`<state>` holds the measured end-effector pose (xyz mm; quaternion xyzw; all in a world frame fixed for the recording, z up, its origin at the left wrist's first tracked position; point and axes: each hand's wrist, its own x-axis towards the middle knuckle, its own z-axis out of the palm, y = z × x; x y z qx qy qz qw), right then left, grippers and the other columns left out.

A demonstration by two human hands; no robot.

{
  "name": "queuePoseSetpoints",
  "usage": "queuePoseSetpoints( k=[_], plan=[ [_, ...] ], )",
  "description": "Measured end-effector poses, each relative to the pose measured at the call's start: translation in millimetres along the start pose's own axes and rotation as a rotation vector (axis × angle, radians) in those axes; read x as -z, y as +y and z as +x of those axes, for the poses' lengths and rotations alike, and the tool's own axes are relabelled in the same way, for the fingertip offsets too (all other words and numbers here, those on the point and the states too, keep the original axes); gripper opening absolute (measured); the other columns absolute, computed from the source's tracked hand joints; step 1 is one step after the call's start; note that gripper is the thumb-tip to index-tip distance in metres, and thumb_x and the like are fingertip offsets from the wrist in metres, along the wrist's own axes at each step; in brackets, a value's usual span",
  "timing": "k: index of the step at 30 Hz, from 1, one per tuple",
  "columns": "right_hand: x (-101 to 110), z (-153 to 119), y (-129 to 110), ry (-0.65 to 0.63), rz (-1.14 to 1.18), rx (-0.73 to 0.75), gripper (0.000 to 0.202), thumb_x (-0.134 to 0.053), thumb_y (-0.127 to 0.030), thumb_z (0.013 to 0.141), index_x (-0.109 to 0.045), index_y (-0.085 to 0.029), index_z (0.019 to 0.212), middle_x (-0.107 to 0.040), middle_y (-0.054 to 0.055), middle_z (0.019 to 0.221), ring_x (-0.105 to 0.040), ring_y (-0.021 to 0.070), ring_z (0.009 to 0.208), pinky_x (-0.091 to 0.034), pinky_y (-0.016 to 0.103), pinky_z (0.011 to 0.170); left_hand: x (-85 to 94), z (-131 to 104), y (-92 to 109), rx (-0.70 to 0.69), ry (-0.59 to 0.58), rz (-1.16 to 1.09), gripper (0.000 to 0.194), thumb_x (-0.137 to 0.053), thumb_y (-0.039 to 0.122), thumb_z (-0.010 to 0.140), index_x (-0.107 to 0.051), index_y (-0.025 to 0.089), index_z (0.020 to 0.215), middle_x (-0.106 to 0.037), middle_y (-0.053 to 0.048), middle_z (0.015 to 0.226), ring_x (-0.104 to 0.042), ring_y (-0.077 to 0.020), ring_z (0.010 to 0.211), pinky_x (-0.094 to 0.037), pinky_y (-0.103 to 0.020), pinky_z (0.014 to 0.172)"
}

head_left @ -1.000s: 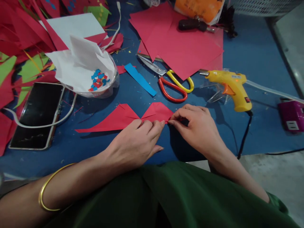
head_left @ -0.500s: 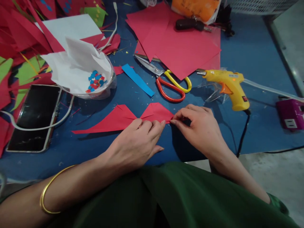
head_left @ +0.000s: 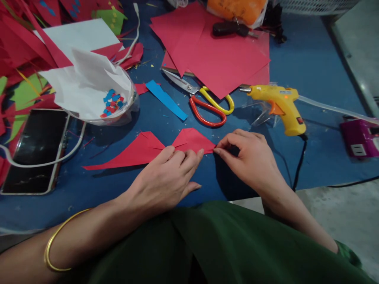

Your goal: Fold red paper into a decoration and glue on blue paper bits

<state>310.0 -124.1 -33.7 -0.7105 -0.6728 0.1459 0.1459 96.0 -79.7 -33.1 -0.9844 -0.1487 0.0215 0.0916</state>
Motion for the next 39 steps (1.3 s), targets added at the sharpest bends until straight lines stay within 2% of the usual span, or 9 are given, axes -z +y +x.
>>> queuePoseSetpoints(
  k=[14,17,19,21,24,27,31,36,39],
  plan=[
    [-1.1,-4.8,8.3,0.052,-0.036,-0.080,0.007,-0.064,-0.022,0.086,-0.062,-0.022,0.080,-0.066,0.003,0.082,-0.062,0.0232,0.082,-0.039,0.042,0.084,-2.0,0.3,0.0,0.009,0.059,-0.031,0.058,-0.049,0.045,0.099,-0.052,0.005,0.141,-0.067,-0.013,0.108,-0.058,-0.0258,0.088,-0.038,-0.041,0.082],
    [-3.0,-13.8,4.6,0.166,-0.051,-0.074,0.005,-0.063,-0.024,0.087,-0.061,-0.021,0.091,-0.069,0.006,0.092,-0.064,0.0254,0.088,-0.041,0.042,0.083,-2.0,0.4,-0.7,0.016,0.064,-0.028,0.059,-0.050,0.046,0.098,-0.053,0.005,0.141,-0.067,-0.013,0.106,-0.058,-0.0264,0.088,-0.038,-0.040,0.081],
    [-4.9,-23.3,-0.2,0.284,-0.074,-0.015,0.015,-0.060,-0.026,0.091,-0.061,-0.020,0.105,-0.071,0.009,0.101,-0.065,0.0269,0.096,-0.043,0.042,0.086,-2.4,0.4,-0.9,0.019,0.072,-0.024,0.059,-0.050,0.046,0.098,-0.053,0.005,0.140,-0.067,-0.013,0.104,-0.058,-0.0266,0.089,-0.038,-0.041,0.082],
    [-8.7,-33.0,-6.3,0.319,-0.099,0.126,0.027,-0.057,-0.026,0.094,-0.059,-0.017,0.119,-0.072,0.013,0.113,-0.064,0.0265,0.108,-0.043,0.041,0.092,-2.8,0.5,-0.8,0.021,0.084,-0.023,0.057,-0.047,0.046,0.100,-0.053,0.005,0.140,-0.067,-0.012,0.104,-0.057,-0.0262,0.089,-0.038,-0.041,0.083],
    [-18.9,-43.0,-14.5,0.213,-0.111,0.387,0.039,-0.052,-0.029,0.098,-0.056,-0.006,0.129,-0.069,0.017,0.126,-0.061,0.0250,0.121,-0.041,0.038,0.102,-2.3,0.5,-0.3,0.025,0.083,-0.019,0.051,-0.043,0.043,0.101,-0.057,0.005,0.134,-0.066,-0.011,0.103,-0.057,-0.0255,0.087,-0.037,-0.041,0.083],
    [-29.6,-46.9,-17.8,0.161,-0.156,0.487,0.051,-0.047,-0.037,0.101,-0.053,0.002,0.134,-0.063,0.020,0.136,-0.057,0.0264,0.128,-0.041,0.039,0.107,-0.3,0.2,0.6,0.029,0.064,-0.011,0.048,-0.042,0.040,0.101,-0.060,0.006,0.129,-0.066,-0.012,0.104,-0.057,-0.0255,0.085,-0.038,-0.042,0.084],
    [-34.3,-52.1,-15.1,0.152,-0.276,0.472,0.061,-0.044,-0.043,0.102,-0.049,0.006,0.138,-0.056,0.023,0.142,-0.053,0.0289,0.133,-0.040,0.042,0.110,0.6,-0.9,2.2,0.028,0.047,-0.023,0.052,-0.045,0.039,0.101,-0.053,0.004,0.137,-0.066,-0.013,0.111,-0.058,-0.0265,0.093,-0.038,-0.042,0.087],
    [-27.2,-63.1,-7.3,0.198,-0.396,0.358,0.067,-0.044,-0.046,0.101,-0.048,0.011,0.136,-0.060,0.028,0.135,-0.056,0.0348,0.129,-0.040,0.047,0.110,-4.1,-2.9,2.9,0.043,0.087,-0.061,0.058,-0.047,0.044,0.099,-0.051,0.004,0.142,-0.067,-0.015,0.110,-0.060,-0.0282,0.095,-0.039,-0.043,0.086],
    [-21.6,-67.1,-7.2,0.208,-0.414,0.287,0.069,-0.044,-0.047,0.100,-0.045,0.009,0.139,-0.062,0.028,0.133,-0.055,0.0369,0.131,-0.037,0.051,0.112,-4.9,-3.6,2.2,0.054,0.088,-0.072,0.059,-0.051,0.045,0.097,-0.053,0.006,0.141,-0.067,-0.015,0.110,-0.061,-0.0287,0.095,-0.040,-0.042,0.085]
  ],
)
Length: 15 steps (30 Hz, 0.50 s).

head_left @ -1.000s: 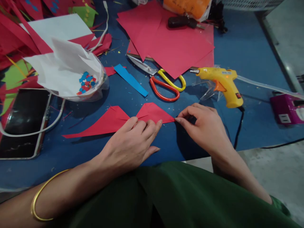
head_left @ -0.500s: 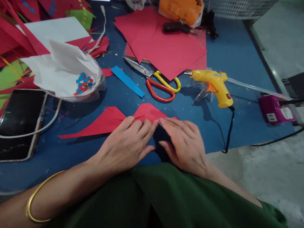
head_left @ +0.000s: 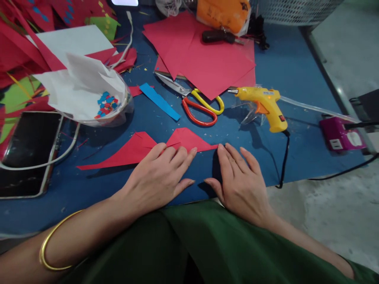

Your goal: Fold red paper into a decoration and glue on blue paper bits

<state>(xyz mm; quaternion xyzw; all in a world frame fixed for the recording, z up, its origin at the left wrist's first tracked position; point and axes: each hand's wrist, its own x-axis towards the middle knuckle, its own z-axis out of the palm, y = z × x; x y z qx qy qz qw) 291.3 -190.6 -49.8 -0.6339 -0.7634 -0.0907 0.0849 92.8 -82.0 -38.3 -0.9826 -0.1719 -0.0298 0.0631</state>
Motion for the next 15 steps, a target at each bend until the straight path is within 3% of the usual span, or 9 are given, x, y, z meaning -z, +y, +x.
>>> queuePoseSetpoints(
  k=[3,5,10,15],
  plan=[
    [3.2,3.6,-4.1,0.036,0.035,-0.054,0.071,-0.043,-0.049,0.100,-0.039,0.006,0.145,-0.057,0.027,0.140,-0.044,0.0375,0.140,-0.031,0.054,0.115,0.8,0.9,0.1,0.015,0.001,-0.008,0.059,-0.054,0.046,0.096,-0.054,0.008,0.141,-0.067,-0.015,0.111,-0.061,-0.0292,0.096,-0.041,-0.042,0.084],
    [1.0,8.9,-9.0,0.043,0.120,0.000,0.070,-0.038,-0.049,0.101,-0.037,0.005,0.146,-0.053,0.025,0.145,-0.041,0.0339,0.143,-0.031,0.050,0.116,1.3,2.3,0.6,0.022,-0.002,-0.018,0.059,-0.055,0.047,0.095,-0.055,0.008,0.139,-0.067,-0.015,0.111,-0.061,-0.0295,0.095,-0.041,-0.043,0.084],
    [-12.8,20.4,-19.5,0.011,0.289,0.147,0.072,-0.033,-0.051,0.102,-0.043,0.010,0.139,-0.056,0.026,0.142,-0.052,0.0289,0.133,-0.039,0.042,0.111,3.0,-0.4,-2.5,0.046,0.020,-0.085,0.048,-0.055,0.043,0.095,-0.062,0.008,0.126,-0.069,-0.013,0.109,-0.062,-0.0293,0.091,-0.042,-0.044,0.084],
    [-12.8,22.5,-21.7,0.003,0.179,0.180,0.072,-0.035,-0.054,0.102,-0.046,0.005,0.141,-0.058,0.023,0.141,-0.054,0.0301,0.130,-0.037,0.045,0.109,4.8,-20.3,-17.0,0.304,0.124,-0.221,0.022,-0.053,0.027,0.098,-0.067,0.017,0.113,-0.073,-0.006,0.104,-0.065,-0.0243,0.092,-0.041,-0.040,0.083]
  ],
)
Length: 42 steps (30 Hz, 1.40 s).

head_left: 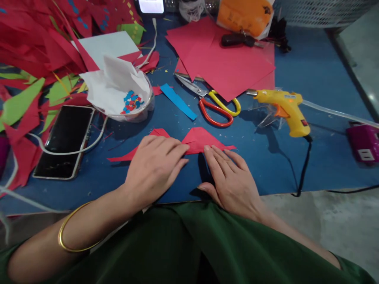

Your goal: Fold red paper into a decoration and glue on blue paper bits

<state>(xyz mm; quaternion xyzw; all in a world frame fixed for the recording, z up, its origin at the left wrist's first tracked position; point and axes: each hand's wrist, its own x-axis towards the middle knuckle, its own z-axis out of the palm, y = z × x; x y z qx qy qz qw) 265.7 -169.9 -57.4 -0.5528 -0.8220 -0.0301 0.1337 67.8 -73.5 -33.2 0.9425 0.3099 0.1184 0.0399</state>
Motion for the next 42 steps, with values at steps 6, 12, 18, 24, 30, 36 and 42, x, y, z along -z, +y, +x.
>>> queuePoseSetpoints(
  k=[6,12,18,24,30,36,42],
  plan=[
    [4.4,4.3,-2.1,-0.064,-0.079,0.010,0.072,-0.034,-0.064,0.098,-0.052,-0.010,0.143,-0.062,0.020,0.137,-0.058,0.0325,0.124,-0.037,0.050,0.104,3.3,-8.6,-13.8,0.269,-0.012,-0.138,0.016,-0.060,0.032,0.095,-0.070,0.024,0.085,-0.074,-0.001,0.088,-0.066,-0.0221,0.085,-0.039,-0.040,0.080],
    [1.9,8.0,-4.5,-0.054,-0.053,0.065,0.071,-0.040,-0.058,0.099,-0.054,0.000,0.138,-0.057,0.024,0.141,-0.052,0.0336,0.129,-0.039,0.046,0.108,2.4,-6.2,-15.2,0.314,-0.023,-0.206,0.020,-0.060,0.031,0.094,-0.068,0.023,0.077,-0.073,0.001,0.080,-0.064,-0.0189,0.078,-0.037,-0.039,0.081],
    [-3.4,17.2,-4.7,-0.090,0.064,0.147,0.071,-0.042,-0.055,0.099,-0.047,0.001,0.143,-0.056,0.023,0.141,-0.048,0.0324,0.132,-0.045,0.044,0.106,2.2,-5.3,-15.2,0.301,-0.043,-0.174,0.020,-0.058,0.028,0.094,-0.067,0.022,0.076,-0.073,0.000,0.080,-0.063,-0.0190,0.080,-0.037,-0.039,0.083],
    [-6.3,28.3,-8.1,-0.106,0.140,0.198,0.068,-0.038,-0.053,0.101,-0.050,0.001,0.141,-0.060,0.023,0.135,-0.050,0.0305,0.127,-0.048,0.045,0.103,5.0,-7.8,-16.2,0.303,-0.071,-0.155,0.021,-0.057,0.031,0.095,-0.067,0.023,0.078,-0.073,0.000,0.081,-0.062,-0.0197,0.080,-0.037,-0.040,0.084],
    [-3.6,29.6,-8.4,-0.132,0.074,0.215,0.069,-0.037,-0.054,0.101,-0.048,-0.001,0.143,-0.062,0.021,0.130,-0.050,0.0301,0.122,-0.046,0.042,0.100,9.3,-12.8,-22.5,0.335,-0.079,-0.159,0.019,-0.060,0.030,0.093,-0.067,0.023,0.077,-0.072,0.001,0.080,-0.061,-0.0185,0.078,-0.036,-0.038,0.083],
    [-1.8,33.6,-9.8,-0.159,0.045,0.222,0.070,-0.038,-0.060,0.098,-0.050,-0.008,0.144,-0.062,0.019,0.125,-0.050,0.0290,0.114,-0.044,0.040,0.093,11.6,-11.0,-25.0,0.360,-0.110,-0.173,0.019,-0.061,0.030,0.090,-0.067,0.021,0.073,-0.070,0.000,0.076,-0.059,-0.0188,0.076,-0.035,-0.037,0.080],
    [-1.3,36.6,-11.8,-0.168,0.018,0.240,0.070,-0.036,-0.059,0.099,-0.050,-0.007,0.143,-0.063,0.018,0.121,-0.049,0.0292,0.110,-0.043,0.041,0.090,17.5,-11.9,-29.2,0.382,-0.137,-0.155,0.021,-0.060,0.030,0.089,-0.065,0.021,0.071,-0.071,-0.001,0.075,-0.058,-0.0197,0.074,-0.036,-0.036,0.077]
  ],
)
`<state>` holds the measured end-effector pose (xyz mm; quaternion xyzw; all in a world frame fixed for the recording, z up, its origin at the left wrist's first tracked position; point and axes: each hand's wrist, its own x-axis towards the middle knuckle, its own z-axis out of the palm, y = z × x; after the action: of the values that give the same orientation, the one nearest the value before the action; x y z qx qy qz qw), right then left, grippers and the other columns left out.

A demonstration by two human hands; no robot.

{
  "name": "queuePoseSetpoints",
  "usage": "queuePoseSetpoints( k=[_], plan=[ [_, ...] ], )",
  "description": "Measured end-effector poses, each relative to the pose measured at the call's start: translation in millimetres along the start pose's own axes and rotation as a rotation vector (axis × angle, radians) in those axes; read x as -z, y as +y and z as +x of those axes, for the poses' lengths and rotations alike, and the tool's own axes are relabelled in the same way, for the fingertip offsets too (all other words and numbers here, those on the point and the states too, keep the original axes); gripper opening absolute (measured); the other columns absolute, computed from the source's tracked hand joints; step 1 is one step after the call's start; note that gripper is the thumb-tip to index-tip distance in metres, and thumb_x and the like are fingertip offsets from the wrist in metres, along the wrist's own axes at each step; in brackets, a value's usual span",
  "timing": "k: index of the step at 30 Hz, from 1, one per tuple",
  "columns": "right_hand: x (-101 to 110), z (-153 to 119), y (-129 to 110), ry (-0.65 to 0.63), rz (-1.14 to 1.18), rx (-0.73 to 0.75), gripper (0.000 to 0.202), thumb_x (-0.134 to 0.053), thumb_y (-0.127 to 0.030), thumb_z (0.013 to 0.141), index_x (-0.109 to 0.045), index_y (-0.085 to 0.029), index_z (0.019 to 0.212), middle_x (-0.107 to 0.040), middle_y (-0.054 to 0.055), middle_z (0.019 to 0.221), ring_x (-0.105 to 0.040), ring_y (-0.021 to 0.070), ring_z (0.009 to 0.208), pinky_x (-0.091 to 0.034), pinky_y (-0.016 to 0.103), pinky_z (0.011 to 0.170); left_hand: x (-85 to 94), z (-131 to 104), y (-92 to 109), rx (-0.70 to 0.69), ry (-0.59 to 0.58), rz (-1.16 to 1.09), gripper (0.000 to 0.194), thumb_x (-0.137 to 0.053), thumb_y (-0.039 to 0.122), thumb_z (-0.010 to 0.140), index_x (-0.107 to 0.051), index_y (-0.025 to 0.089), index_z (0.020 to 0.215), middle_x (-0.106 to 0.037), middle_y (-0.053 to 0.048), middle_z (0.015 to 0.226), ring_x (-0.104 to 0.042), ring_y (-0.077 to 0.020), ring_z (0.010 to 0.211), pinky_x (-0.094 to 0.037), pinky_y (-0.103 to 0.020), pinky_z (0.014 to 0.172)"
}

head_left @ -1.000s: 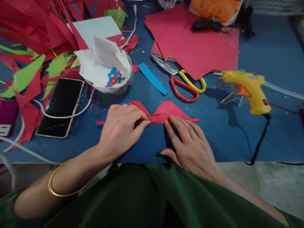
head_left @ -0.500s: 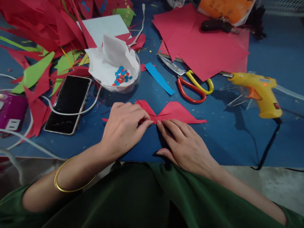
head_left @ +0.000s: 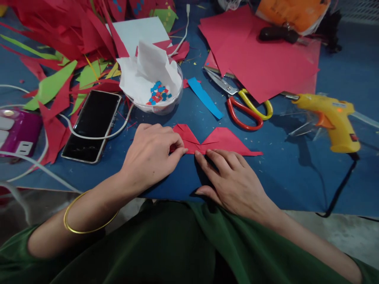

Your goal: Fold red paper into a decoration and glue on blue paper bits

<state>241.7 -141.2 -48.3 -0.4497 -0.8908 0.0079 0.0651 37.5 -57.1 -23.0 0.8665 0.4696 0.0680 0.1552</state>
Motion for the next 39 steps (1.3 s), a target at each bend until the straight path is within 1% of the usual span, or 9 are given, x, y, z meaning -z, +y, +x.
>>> queuePoseSetpoints(
  k=[8,13,16,21,23,25,28,34,39],
  plan=[
    [0.4,4.5,-1.4,-0.005,-0.024,0.006,0.070,-0.034,-0.061,0.099,-0.052,-0.008,0.141,-0.064,0.018,0.115,-0.049,0.0289,0.104,-0.042,0.040,0.085,3.0,-0.6,-2.4,0.005,-0.017,0.039,0.021,-0.060,0.030,0.088,-0.066,0.022,0.071,-0.071,-0.001,0.076,-0.059,-0.0209,0.076,-0.036,-0.037,0.076],
    [0.0,6.2,-2.9,-0.020,-0.038,0.010,0.072,-0.036,-0.063,0.097,-0.048,-0.011,0.145,-0.063,0.016,0.112,-0.050,0.0291,0.102,-0.041,0.040,0.084,3.1,-0.3,-2.7,0.014,-0.023,0.048,0.020,-0.061,0.031,0.088,-0.067,0.022,0.071,-0.071,-0.001,0.075,-0.060,-0.0212,0.076,-0.036,-0.038,0.078],
    [0.7,8.8,-4.3,-0.021,-0.053,0.009,0.071,-0.037,-0.063,0.097,-0.050,-0.010,0.144,-0.064,0.017,0.108,-0.051,0.0295,0.099,-0.041,0.041,0.083,3.0,-0.6,-4.0,0.018,-0.026,0.054,0.021,-0.062,0.032,0.087,-0.066,0.022,0.070,-0.071,-0.001,0.076,-0.060,-0.0219,0.077,-0.036,-0.039,0.079],
    [0.1,13.2,-5.4,0.010,-0.016,0.072,0.069,-0.037,-0.058,0.099,-0.056,-0.004,0.136,-0.062,0.019,0.126,-0.051,0.0284,0.105,-0.042,0.041,0.088,4.0,-5.3,-12.6,0.020,-0.014,0.052,0.024,-0.060,0.035,0.089,-0.065,0.022,0.069,-0.071,-0.001,0.076,-0.060,-0.0214,0.077,-0.037,-0.038,0.078],
    [-0.7,14.1,-5.8,0.020,-0.010,0.088,0.069,-0.037,-0.058,0.100,-0.055,-0.002,0.136,-0.063,0.018,0.127,-0.051,0.0280,0.105,-0.042,0.041,0.088,4.9,-7.9,-17.1,0.022,-0.009,0.056,0.024,-0.060,0.035,0.089,-0.066,0.022,0.070,-0.071,-0.001,0.075,-0.060,-0.0211,0.076,-0.037,-0.038,0.078],
    [-1.3,15.0,-6.5,0.017,-0.011,0.083,0.072,-0.035,-0.059,0.100,-0.052,-0.001,0.140,-0.064,0.018,0.124,-0.050,0.0281,0.104,-0.042,0.041,0.088,5.6,-9.8,-20.7,0.023,-0.006,0.060,0.025,-0.059,0.036,0.090,-0.066,0.022,0.070,-0.071,-0.001,0.075,-0.061,-0.0212,0.077,-0.036,-0.038,0.079],
    [-1.4,18.4,-7.9,-0.008,-0.019,0.085,0.074,-0.034,-0.060,0.099,-0.048,-0.003,0.144,-0.065,0.016,0.119,-0.049,0.0280,0.100,-0.042,0.041,0.087,6.1,-10.7,-23.2,0.026,-0.007,0.057,0.025,-0.060,0.037,0.090,-0.067,0.023,0.070,-0.071,-0.001,0.076,-0.061,-0.0216,0.077,-0.036,-0.038,0.079],
    [-0.7,29.9,-11.1,-0.018,-0.048,0.111,0.074,-0.031,-0.061,0.100,-0.049,-0.004,0.143,-0.062,0.012,0.099,-0.047,0.0255,0.089,-0.039,0.039,0.080,7.0,-10.6,-26.1,0.051,-0.015,0.084,0.028,-0.063,0.042,0.089,-0.067,0.023,0.068,-0.070,-0.001,0.075,-0.061,-0.0234,0.078,-0.037,-0.040,0.080],
    [0.7,31.5,-12.4,-0.026,-0.061,0.117,0.072,-0.032,-0.060,0.100,-0.052,-0.004,0.141,-0.059,0.012,0.095,-0.045,0.0258,0.088,-0.037,0.038,0.079,9.2,-14.2,-32.0,0.058,-0.011,0.084,0.030,-0.061,0.043,0.089,-0.067,0.023,0.068,-0.069,-0.001,0.072,-0.061,-0.0232,0.076,-0.036,-0.039,0.078]
  ],
)
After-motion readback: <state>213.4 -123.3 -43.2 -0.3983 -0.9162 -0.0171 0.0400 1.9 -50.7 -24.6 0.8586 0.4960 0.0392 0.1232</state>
